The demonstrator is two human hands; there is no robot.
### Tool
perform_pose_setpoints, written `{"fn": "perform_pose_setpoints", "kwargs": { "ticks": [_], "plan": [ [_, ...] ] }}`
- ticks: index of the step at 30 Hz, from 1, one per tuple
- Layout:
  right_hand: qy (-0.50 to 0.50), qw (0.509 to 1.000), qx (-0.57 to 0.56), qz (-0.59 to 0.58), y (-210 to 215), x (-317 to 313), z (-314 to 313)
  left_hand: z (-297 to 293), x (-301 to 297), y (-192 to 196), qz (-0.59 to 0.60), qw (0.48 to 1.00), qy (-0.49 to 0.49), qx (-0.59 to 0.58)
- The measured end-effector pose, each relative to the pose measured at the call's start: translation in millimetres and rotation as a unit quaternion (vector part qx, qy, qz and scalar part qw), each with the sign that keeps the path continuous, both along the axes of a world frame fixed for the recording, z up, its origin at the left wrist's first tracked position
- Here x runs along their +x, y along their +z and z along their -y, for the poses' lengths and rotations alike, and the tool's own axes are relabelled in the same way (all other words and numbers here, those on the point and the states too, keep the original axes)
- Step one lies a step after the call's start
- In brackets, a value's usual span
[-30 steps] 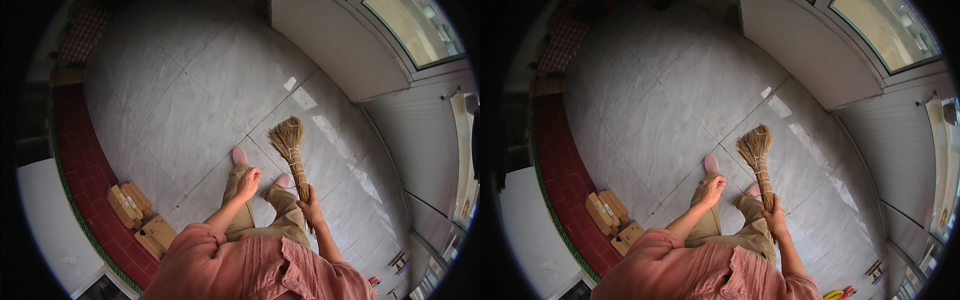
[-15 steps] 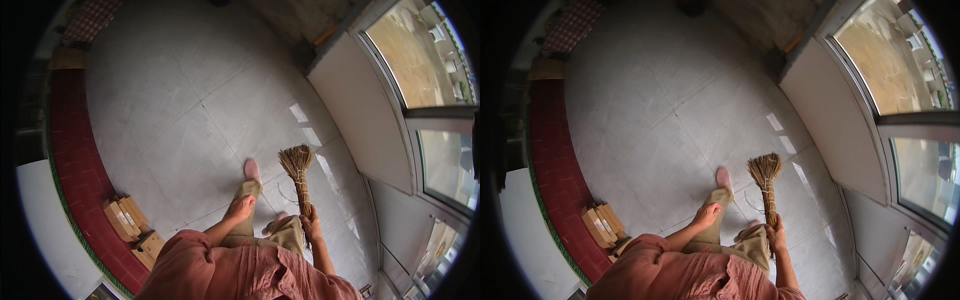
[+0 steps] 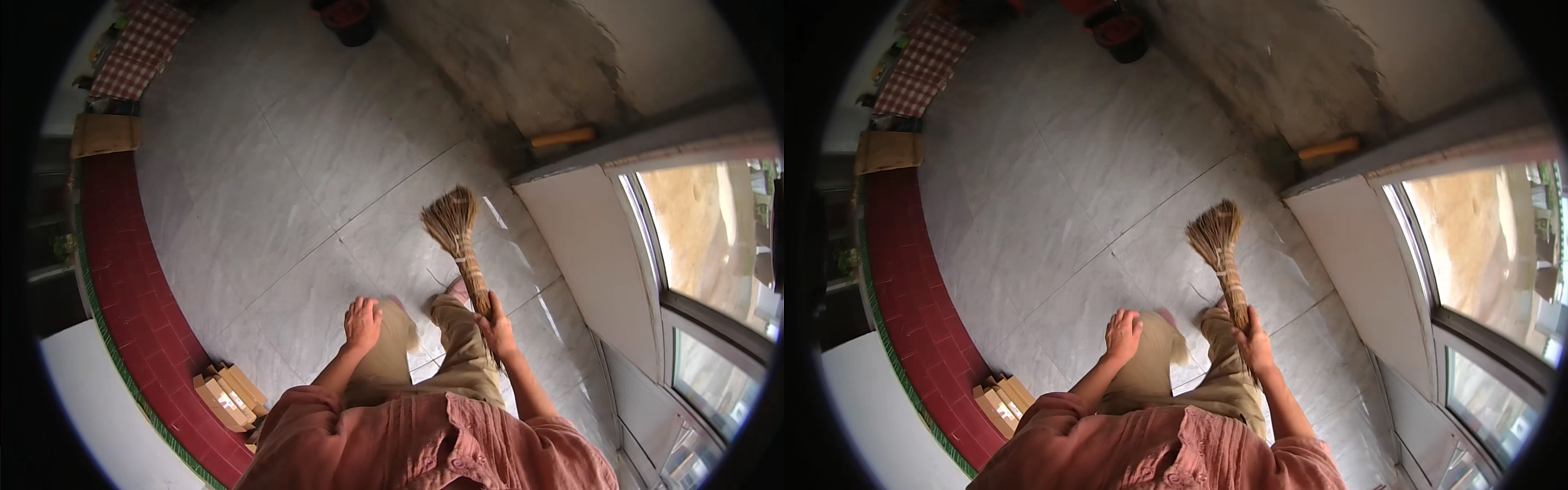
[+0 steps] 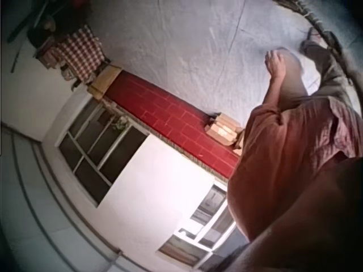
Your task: The person sweeps a tiled floor using a traditional straw broom. They move a small blue stool out of the way to access the area underneath and continue sweeping debris into a pile. The person works around a standing fan and other household items, systematically cleaning the floor surface.
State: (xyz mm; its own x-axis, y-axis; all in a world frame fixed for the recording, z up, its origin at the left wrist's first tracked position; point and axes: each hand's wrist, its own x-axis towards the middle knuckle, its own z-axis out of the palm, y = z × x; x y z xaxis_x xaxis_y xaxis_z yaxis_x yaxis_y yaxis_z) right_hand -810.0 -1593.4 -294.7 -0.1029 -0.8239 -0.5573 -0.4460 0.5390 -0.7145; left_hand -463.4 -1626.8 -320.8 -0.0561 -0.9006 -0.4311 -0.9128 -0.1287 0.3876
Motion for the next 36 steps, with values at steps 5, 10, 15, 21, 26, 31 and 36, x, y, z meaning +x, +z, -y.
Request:
{"fn": "perform_pose_setpoints", "kwargs": {
  "ticks": [5,10,15,21,26,31,36],
  "plan": [
    [-0.016,0.999,0.033,0.021,-24,37,185,99,9,-37,0.072,0.995,-0.059,0.021],
    [0.057,0.986,-0.116,-0.107,-167,79,381,220,52,-65,0.137,0.966,-0.219,0.015],
    [0.033,0.982,-0.089,-0.161,-264,65,551,302,100,-70,0.030,0.968,-0.245,0.051],
    [-0.212,0.973,0.026,-0.090,-314,51,392,351,124,-70,-0.012,0.957,-0.269,0.104],
    [-0.321,0.945,-0.018,0.068,-199,125,346,358,120,-67,0.005,0.952,-0.280,0.121],
    [-0.287,0.958,-0.008,-0.001,-231,60,410,362,107,-73,0.000,0.939,-0.325,0.116],
    [-0.406,0.909,0.037,0.088,-248,83,242,347,104,-66,0.023,0.937,-0.329,0.112]
  ]
}}
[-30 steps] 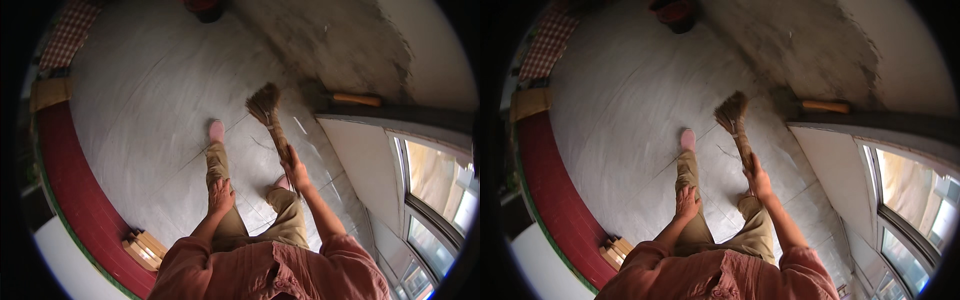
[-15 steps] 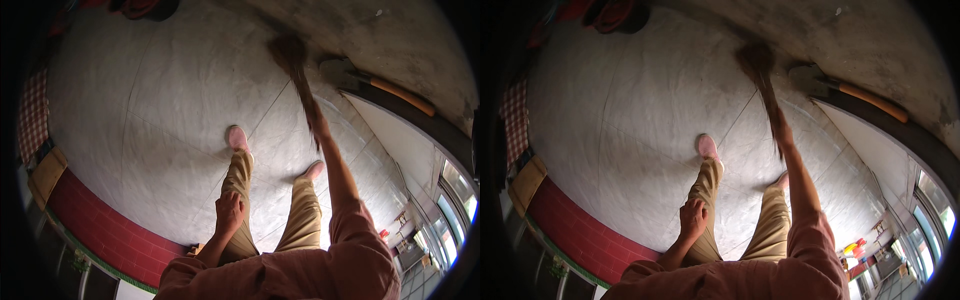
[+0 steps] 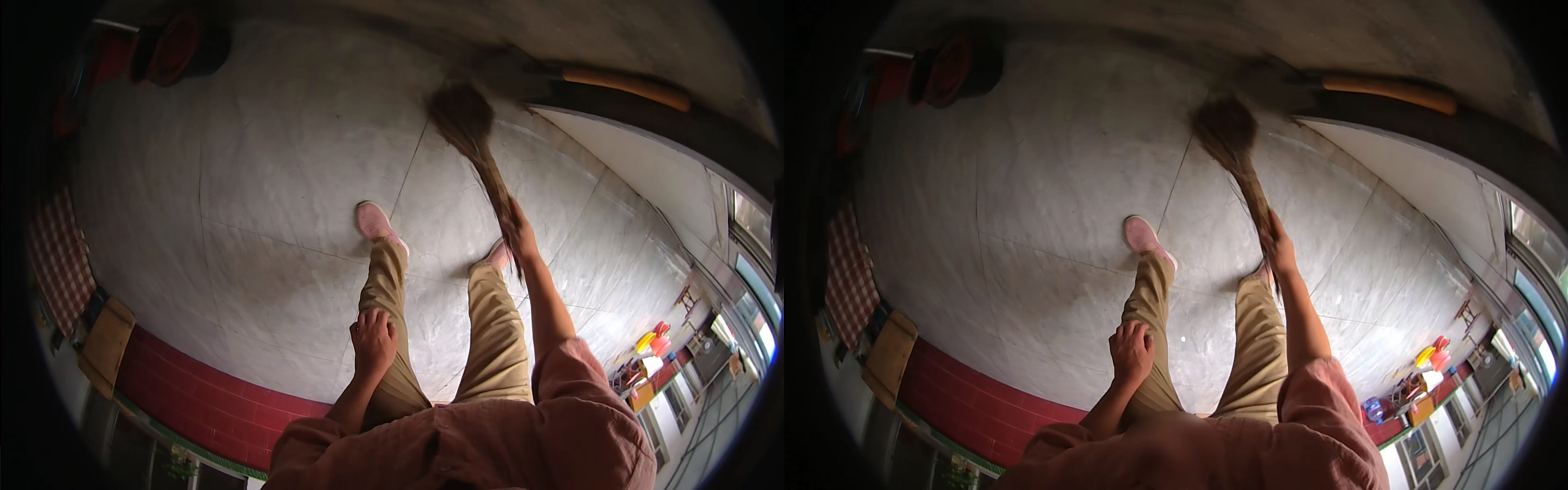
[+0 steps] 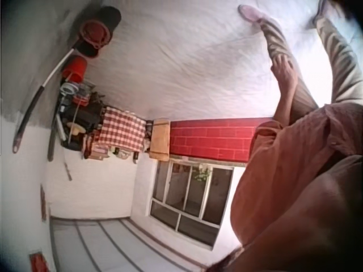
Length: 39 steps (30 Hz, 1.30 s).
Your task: The person sweeps a tiled floor using a traditional straw broom. They move a small blue stool out of the way to access the area underneath and continue sweeping debris into a pile. The person works around a standing fan and other household items, systematically cleaning the floor surface.
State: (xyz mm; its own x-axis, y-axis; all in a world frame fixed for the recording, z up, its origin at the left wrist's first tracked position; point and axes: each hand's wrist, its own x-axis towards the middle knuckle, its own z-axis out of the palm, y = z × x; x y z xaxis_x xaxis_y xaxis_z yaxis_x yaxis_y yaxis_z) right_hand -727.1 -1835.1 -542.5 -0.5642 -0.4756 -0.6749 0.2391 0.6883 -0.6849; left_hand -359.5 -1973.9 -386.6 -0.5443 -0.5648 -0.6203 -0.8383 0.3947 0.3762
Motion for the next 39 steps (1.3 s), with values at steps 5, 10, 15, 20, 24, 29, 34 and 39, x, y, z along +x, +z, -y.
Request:
{"fn": "perform_pose_setpoints", "kwargs": {
  "ticks": [5,10,15,20,24,29,34,39],
  "plan": [
    [-0.026,0.994,0.106,-0.011,91,54,-25,-13,-8,1,0.051,0.998,-0.024,0.012],
    [0.320,0.934,0.149,-0.056,70,48,34,-23,-21,-3,0.065,0.996,-0.059,0.000],
    [0.274,0.935,0.204,-0.095,16,-15,-90,-30,-25,-5,0.069,0.994,-0.089,-0.012],
    [0.114,0.952,0.255,-0.128,84,-4,-245,-34,-35,0,0.111,0.988,-0.107,-0.001],
    [-0.004,0.968,0.208,-0.140,127,30,-205,-44,-40,-5,0.125,0.985,-0.120,-0.010],
    [0.144,0.961,0.171,-0.162,83,-64,-112,-55,-49,-14,0.159,0.975,-0.154,-0.034],
    [0.039,0.965,0.191,-0.176,21,-115,-224,-65,-45,-20,0.172,0.972,-0.154,-0.037],
    [-0.153,0.945,0.260,-0.129,59,-32,-389,-67,-51,-14,0.188,0.965,-0.175,-0.044]
  ]
}}
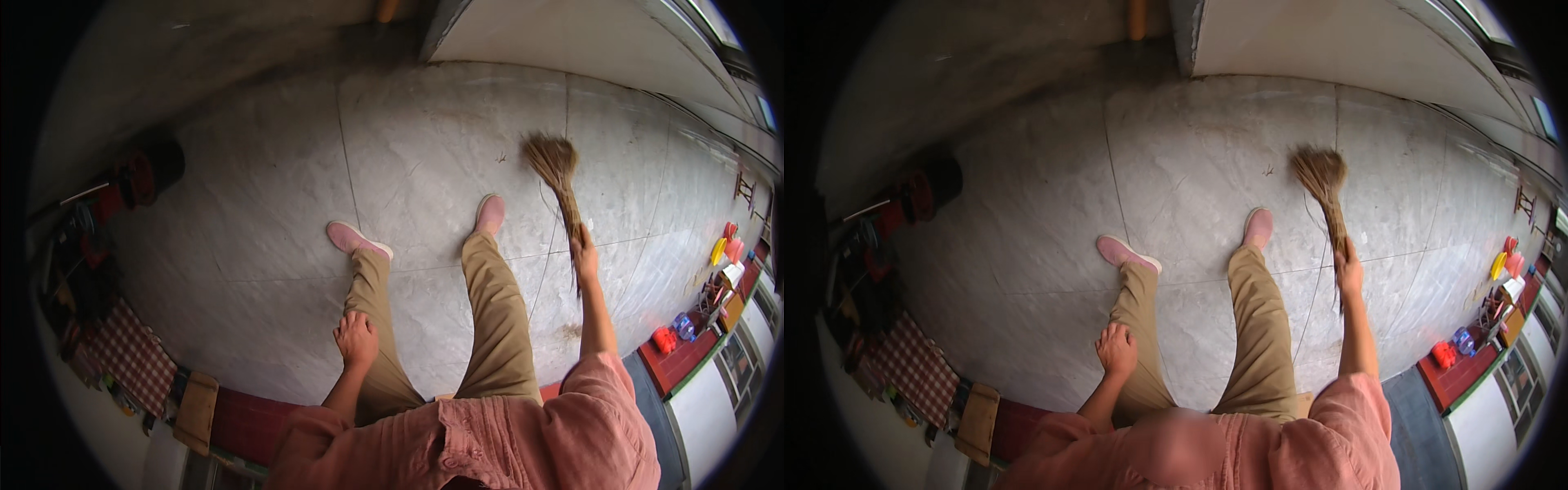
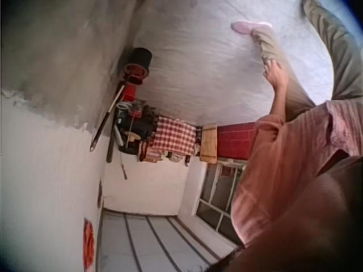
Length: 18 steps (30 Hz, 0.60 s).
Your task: The person sweeps a tiled floor using a traditional straw broom. They move a small blue stool out of the way to access the area underneath and continue sweeping debris into a pile. The person works around a standing fan and other household items, systematically cleaning the floor surface.
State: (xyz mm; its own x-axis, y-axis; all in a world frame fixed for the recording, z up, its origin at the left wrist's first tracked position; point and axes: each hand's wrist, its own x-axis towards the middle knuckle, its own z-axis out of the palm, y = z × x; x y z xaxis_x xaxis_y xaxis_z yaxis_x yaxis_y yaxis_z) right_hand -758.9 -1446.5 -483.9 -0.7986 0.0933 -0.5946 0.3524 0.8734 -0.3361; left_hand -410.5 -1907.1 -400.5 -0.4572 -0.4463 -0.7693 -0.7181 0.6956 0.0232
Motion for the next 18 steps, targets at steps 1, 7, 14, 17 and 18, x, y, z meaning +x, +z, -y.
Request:
{"fn": "perform_pose_setpoints", "kwargs": {
  "ticks": [1,7,14,17,18],
  "plan": [
    [-0.016,0.998,-0.056,-0.021,13,21,-7,-1,-3,-1,0.001,1.000,-0.007,0.000],
    [0.206,0.974,-0.053,0.083,71,100,157,2,-2,-3,0.006,0.998,-0.054,-0.010],
    [0.394,0.911,-0.033,0.115,-19,36,193,-4,-24,-2,0.002,0.997,-0.079,-0.012],
    [0.182,0.980,-0.021,0.077,-18,21,52,-15,-24,-5,0.014,0.997,-0.072,-0.026],
    [0.109,0.994,0.004,0.023,-18,35,-10,-17,-26,-4,0.020,0.997,-0.066,-0.021]
  ]
}}
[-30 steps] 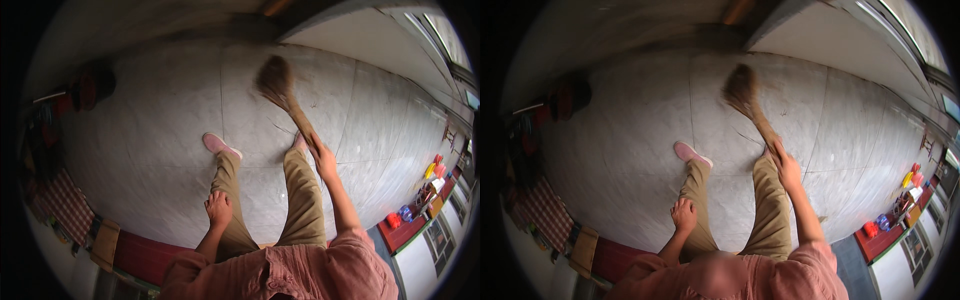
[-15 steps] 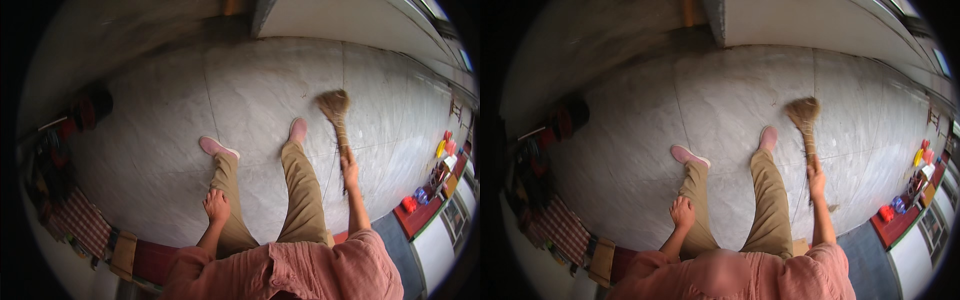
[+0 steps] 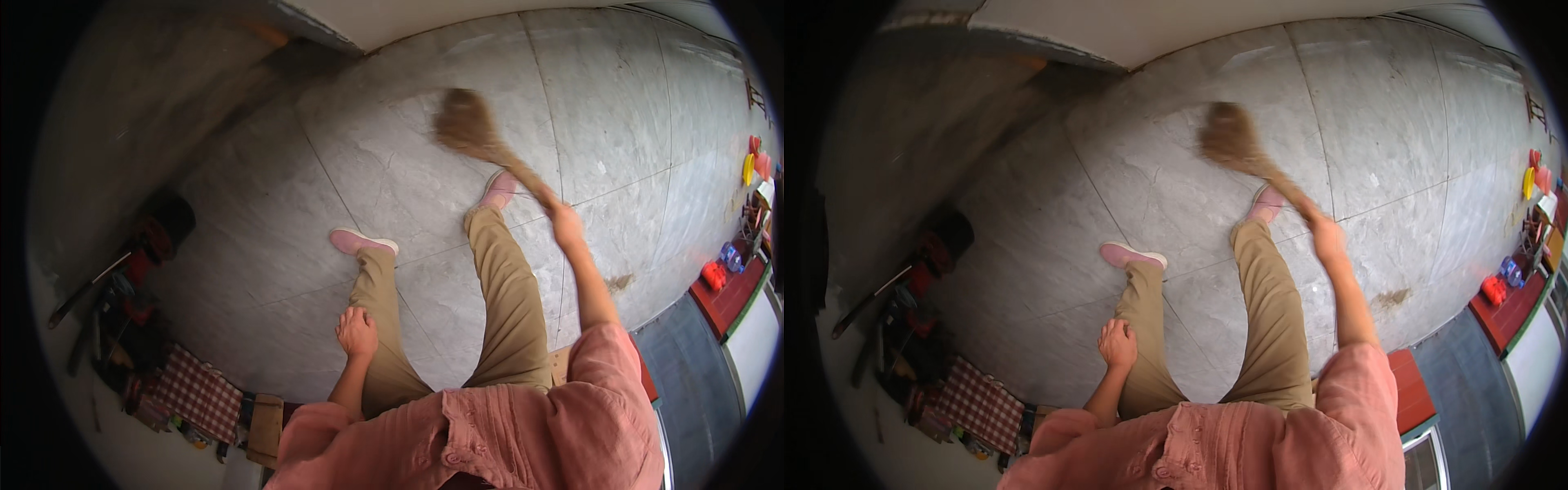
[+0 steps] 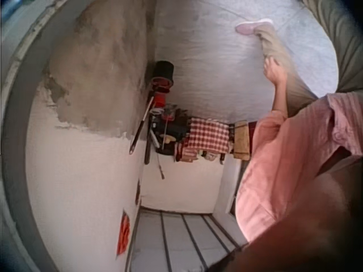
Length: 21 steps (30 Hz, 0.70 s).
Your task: The person sweeps a tiled floor using a traditional straw broom. They move a small blue stool out of the way to access the area underneath and continue sweeping debris into a pile. The person works around a standing fan and other household items, systematically cleaning the floor surface.
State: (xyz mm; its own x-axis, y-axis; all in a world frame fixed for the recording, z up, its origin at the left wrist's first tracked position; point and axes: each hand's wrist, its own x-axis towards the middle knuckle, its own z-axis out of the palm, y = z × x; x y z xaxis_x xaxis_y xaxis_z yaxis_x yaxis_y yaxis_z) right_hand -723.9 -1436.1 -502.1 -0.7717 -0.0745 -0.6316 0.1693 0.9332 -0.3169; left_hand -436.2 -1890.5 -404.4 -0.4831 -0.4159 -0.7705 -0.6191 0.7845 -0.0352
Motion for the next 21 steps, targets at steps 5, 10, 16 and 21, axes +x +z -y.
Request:
{"fn": "perform_pose_setpoints", "kwargs": {
  "ticks": [5,10,16,21],
  "plan": [
    [-0.093,0.985,0.148,0.009,68,55,-152,-15,-12,12,-0.045,0.996,0.067,-0.034],
    [-0.164,0.986,0.022,0.019,99,67,-57,-26,3,21,0.029,0.983,0.177,-0.035],
    [0.127,0.982,-0.117,0.077,43,-33,152,-40,-51,50,-0.025,0.996,0.066,0.052],
    [0.070,0.994,-0.087,-0.006,-25,-84,93,-5,-75,60,0.145,0.989,0.040,-0.003]
  ]
}}
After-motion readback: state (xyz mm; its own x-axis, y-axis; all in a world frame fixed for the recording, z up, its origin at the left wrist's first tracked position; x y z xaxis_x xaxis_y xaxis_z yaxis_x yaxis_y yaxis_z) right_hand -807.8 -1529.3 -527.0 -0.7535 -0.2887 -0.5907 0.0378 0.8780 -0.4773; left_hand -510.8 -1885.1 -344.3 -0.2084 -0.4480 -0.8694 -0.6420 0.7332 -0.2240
